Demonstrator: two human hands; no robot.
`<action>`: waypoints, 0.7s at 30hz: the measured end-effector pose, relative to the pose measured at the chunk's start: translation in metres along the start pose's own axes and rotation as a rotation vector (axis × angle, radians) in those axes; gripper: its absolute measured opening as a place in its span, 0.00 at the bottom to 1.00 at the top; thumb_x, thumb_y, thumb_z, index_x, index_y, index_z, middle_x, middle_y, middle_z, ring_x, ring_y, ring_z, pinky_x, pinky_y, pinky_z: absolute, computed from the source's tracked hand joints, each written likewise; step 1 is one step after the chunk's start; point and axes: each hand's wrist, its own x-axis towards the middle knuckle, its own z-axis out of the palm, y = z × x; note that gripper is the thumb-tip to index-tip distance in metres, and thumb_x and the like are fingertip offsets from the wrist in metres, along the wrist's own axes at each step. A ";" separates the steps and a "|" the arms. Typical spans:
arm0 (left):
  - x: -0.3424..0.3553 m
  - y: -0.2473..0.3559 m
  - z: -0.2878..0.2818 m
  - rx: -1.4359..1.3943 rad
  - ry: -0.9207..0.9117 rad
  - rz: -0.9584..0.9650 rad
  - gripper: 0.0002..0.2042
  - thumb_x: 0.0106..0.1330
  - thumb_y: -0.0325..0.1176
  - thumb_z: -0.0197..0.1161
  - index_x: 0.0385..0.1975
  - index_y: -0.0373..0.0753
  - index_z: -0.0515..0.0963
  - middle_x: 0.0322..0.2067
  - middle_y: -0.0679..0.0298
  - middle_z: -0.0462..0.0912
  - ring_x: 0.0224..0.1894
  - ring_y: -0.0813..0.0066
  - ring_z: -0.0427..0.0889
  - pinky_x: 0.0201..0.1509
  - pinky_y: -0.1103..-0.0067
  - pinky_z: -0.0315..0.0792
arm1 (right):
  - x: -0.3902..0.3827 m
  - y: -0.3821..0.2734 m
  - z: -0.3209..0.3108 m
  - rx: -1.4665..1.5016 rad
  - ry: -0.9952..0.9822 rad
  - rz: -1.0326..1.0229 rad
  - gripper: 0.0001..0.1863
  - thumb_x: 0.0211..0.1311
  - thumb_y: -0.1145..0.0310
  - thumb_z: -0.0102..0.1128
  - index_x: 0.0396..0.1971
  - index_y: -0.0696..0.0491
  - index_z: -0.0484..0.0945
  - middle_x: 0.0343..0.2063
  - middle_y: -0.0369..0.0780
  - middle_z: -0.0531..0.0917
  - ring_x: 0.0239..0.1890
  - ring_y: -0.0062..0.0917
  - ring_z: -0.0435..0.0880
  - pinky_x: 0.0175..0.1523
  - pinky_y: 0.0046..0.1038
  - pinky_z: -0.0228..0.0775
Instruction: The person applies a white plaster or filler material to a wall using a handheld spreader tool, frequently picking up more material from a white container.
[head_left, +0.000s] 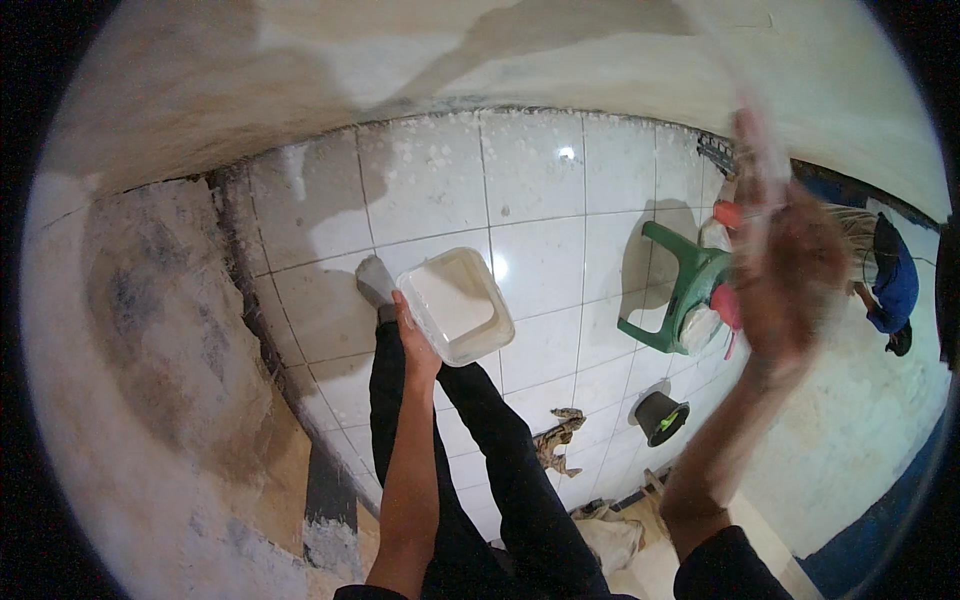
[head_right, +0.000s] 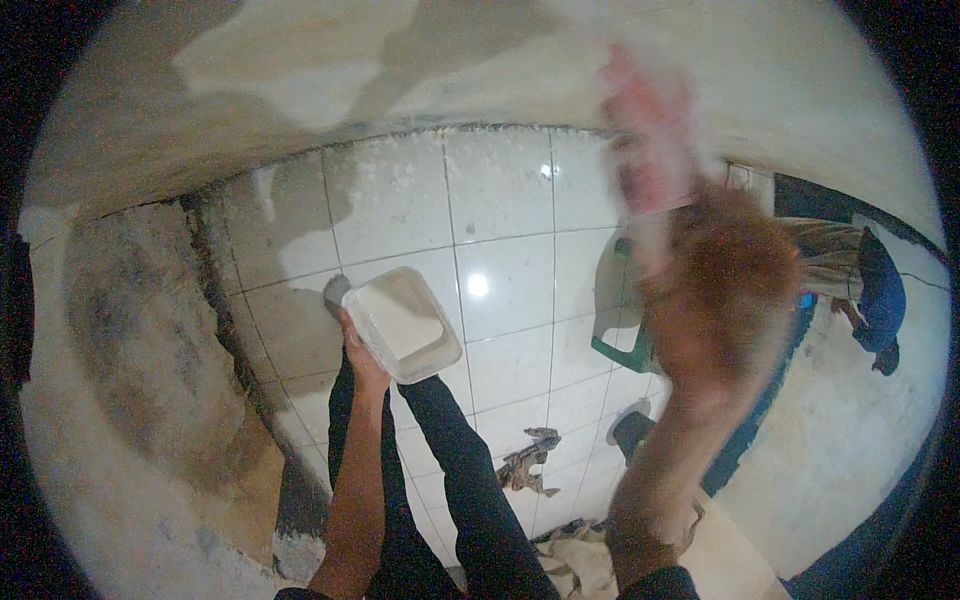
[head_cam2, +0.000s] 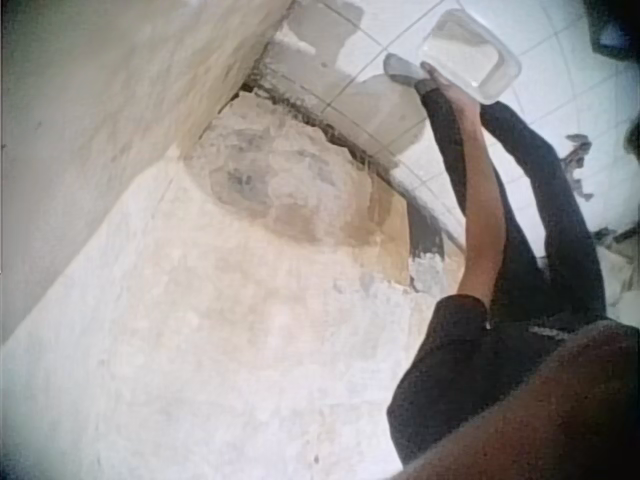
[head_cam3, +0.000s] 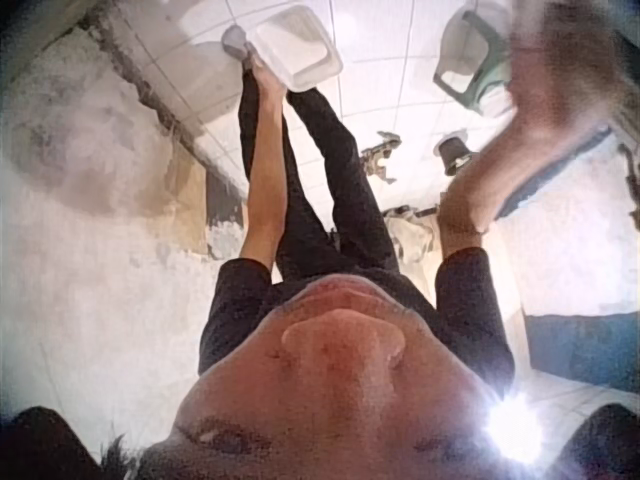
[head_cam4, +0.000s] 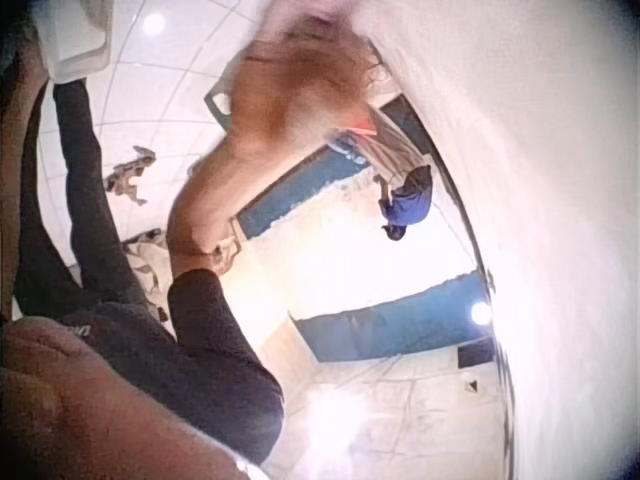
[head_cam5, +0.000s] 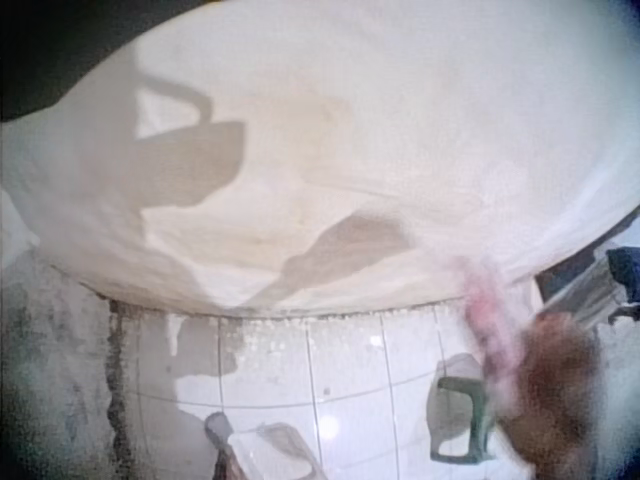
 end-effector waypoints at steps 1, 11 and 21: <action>0.001 -0.002 0.000 0.002 -0.016 0.011 0.37 0.69 0.65 0.40 0.64 0.38 0.61 0.60 0.57 0.69 0.62 0.63 0.69 0.65 0.68 0.66 | 0.002 0.018 -0.005 0.321 0.016 0.006 0.30 0.64 0.72 0.46 0.65 0.65 0.55 0.68 0.54 0.56 0.69 0.42 0.59 0.70 0.44 0.57; 0.001 -0.001 -0.001 0.058 -0.110 0.044 0.36 0.69 0.64 0.40 0.64 0.39 0.61 0.59 0.57 0.70 0.61 0.64 0.71 0.63 0.68 0.68 | 0.108 0.081 -0.033 -0.100 0.157 -0.049 0.10 0.60 0.80 0.47 0.36 0.72 0.72 0.44 0.59 0.77 0.52 0.49 0.77 0.62 0.43 0.73; -0.004 0.004 0.004 0.031 -0.057 0.029 0.35 0.71 0.62 0.38 0.65 0.39 0.61 0.59 0.57 0.70 0.61 0.64 0.70 0.65 0.70 0.64 | 0.048 -0.034 0.032 0.157 0.004 -0.029 0.30 0.68 0.81 0.42 0.66 0.68 0.43 0.66 0.59 0.54 0.67 0.44 0.61 0.70 0.40 0.62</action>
